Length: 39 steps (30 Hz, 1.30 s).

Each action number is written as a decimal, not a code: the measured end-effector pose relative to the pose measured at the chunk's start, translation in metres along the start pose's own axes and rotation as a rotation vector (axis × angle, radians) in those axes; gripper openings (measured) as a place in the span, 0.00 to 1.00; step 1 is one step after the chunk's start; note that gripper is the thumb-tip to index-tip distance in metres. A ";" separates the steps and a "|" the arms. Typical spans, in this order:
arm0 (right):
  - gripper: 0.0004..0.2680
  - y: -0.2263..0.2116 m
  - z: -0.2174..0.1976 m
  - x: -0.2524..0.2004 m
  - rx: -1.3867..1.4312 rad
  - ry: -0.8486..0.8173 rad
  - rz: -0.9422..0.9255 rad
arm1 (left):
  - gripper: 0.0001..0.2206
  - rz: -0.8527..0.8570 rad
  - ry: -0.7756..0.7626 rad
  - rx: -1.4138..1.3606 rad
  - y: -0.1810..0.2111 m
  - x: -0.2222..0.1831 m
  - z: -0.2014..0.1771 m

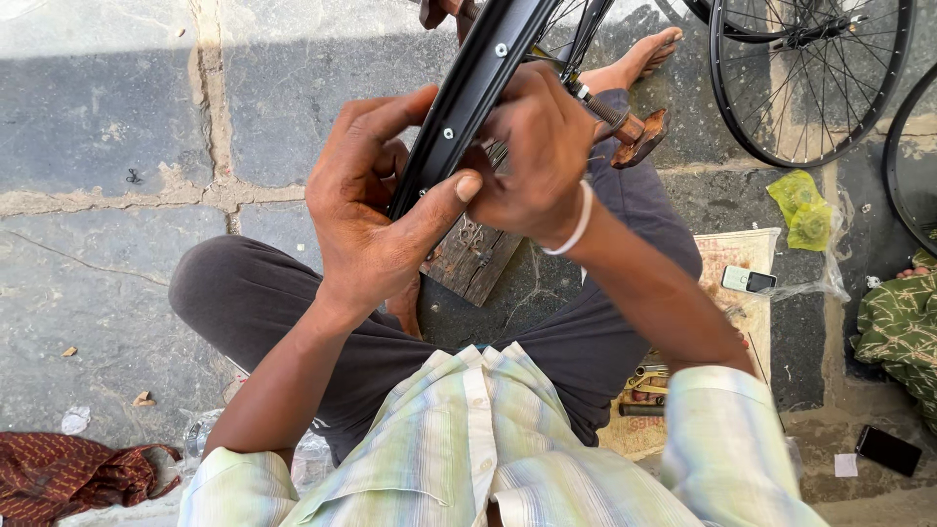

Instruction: The person inserts metal spokes into the holes of a bicycle wheel rim and secures them by hand.

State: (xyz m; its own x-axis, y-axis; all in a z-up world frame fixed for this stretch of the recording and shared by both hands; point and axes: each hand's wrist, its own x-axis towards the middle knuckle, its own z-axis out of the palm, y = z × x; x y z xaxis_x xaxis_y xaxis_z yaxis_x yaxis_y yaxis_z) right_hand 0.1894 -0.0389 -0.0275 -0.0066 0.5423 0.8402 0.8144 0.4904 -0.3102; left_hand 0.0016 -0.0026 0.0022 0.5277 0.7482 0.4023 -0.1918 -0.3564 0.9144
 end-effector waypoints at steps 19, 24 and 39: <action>0.13 -0.020 -0.037 0.019 0.629 -0.309 0.296 | 0.17 -0.059 0.018 -0.077 -0.005 0.000 0.000; 0.15 -0.034 0.008 0.006 0.352 0.127 0.390 | 0.22 0.058 0.022 0.014 -0.007 -0.002 -0.004; 0.11 -0.040 0.039 -0.025 0.228 0.350 0.372 | 0.23 0.096 -0.093 0.034 -0.001 0.017 -0.004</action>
State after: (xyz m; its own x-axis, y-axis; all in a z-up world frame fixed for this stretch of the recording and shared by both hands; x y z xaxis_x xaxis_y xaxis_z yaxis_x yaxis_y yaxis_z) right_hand 0.1343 -0.0460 -0.0537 0.4818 0.4672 0.7413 0.5787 0.4656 -0.6696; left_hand 0.0077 0.0122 0.0078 0.5830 0.6549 0.4809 -0.2182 -0.4439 0.8691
